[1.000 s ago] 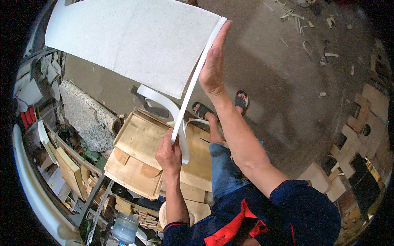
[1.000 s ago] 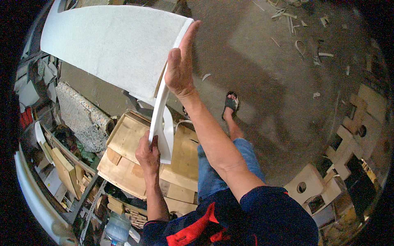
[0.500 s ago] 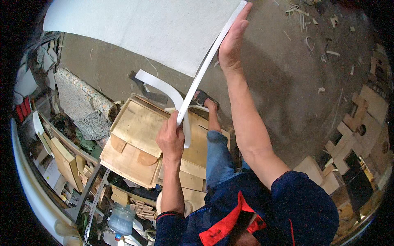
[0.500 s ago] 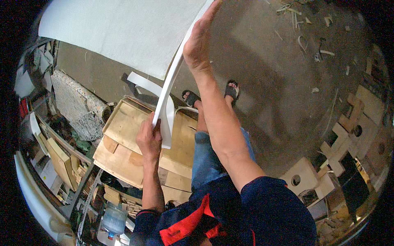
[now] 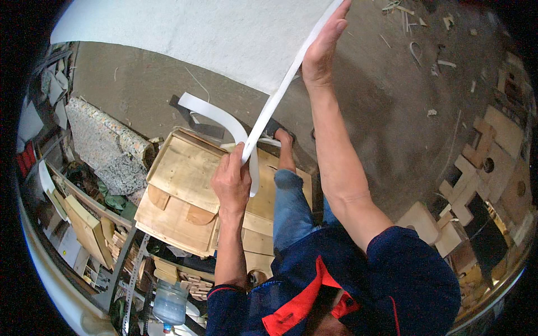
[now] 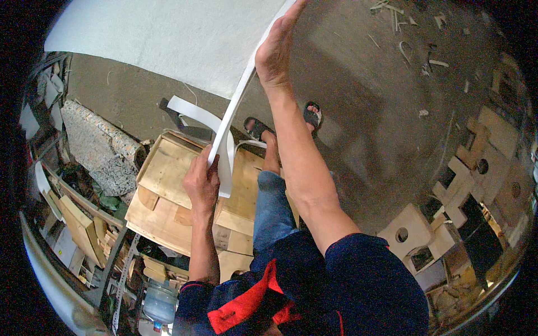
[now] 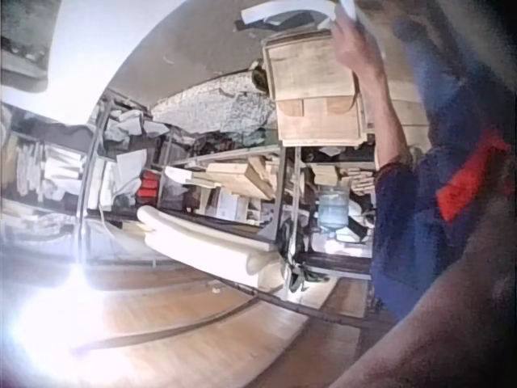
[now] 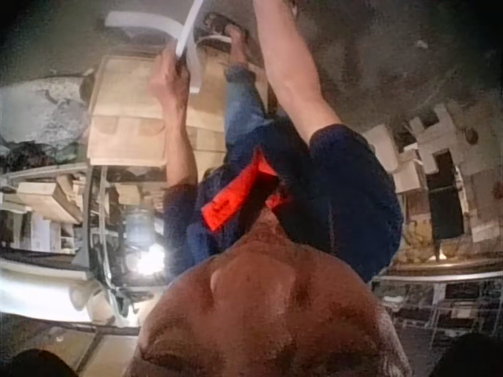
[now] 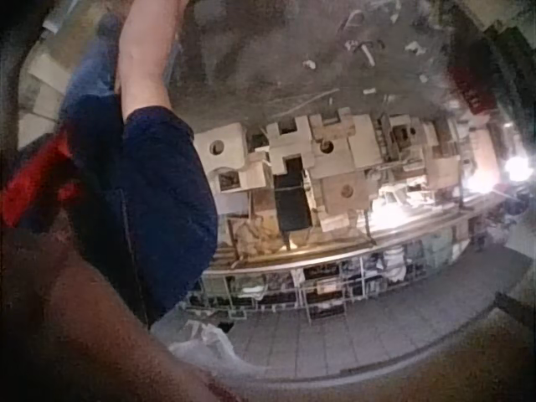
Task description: The person applies a white flexible edge trim to a large white curved panel, presses it into place, and trims the excess with a utility knife. The person then uses a spray gun to apply a coating to the panel and continues trimming and adjusting the trim along the edges.
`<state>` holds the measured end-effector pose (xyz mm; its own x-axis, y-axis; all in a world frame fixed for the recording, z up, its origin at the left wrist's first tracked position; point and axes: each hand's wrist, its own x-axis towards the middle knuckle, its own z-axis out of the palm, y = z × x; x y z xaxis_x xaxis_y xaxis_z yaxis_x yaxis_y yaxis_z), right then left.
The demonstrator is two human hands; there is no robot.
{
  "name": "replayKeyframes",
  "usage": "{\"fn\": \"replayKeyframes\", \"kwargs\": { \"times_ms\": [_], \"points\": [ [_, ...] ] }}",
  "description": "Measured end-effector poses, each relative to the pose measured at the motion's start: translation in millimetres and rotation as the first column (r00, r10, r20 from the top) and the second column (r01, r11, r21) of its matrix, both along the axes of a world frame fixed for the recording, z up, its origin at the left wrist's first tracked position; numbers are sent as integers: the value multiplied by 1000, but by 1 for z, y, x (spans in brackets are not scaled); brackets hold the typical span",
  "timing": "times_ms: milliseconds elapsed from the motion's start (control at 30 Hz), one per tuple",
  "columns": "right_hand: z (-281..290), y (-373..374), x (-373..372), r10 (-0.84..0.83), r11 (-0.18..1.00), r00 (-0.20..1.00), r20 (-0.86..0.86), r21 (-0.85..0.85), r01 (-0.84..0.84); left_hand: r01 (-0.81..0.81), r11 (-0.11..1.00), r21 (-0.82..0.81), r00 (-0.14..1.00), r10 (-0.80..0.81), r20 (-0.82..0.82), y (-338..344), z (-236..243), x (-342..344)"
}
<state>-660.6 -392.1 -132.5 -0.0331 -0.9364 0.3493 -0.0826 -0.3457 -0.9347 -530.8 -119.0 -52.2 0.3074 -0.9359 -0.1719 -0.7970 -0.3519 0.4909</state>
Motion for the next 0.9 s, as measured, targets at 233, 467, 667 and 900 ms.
{"fn": "replayKeyframes", "kwargs": {
  "times_ms": [233, 467, 667, 900],
  "points": [
    [1, 0, 2, -19, 1000, 1000, 9, 17, 19, 83, 995, -50, 997, -83, 9, 0, 3, 14],
    [10, -4, 5, -17, 999, 999, 36, 43, 16, 190, 980, -55, 980, -192, -43, 2, 2, 15],
    [21, 39, 17, 104, 986, 993, 63, 122, -111, 144, 987, -71, 987, -148, -58, -3, -4, 30],
    [60, 124, 49, 44, 886, 995, 94, 455, -82, 103, 995, 16, 948, -94, -305, 13, -10, 42]
  ]
}}
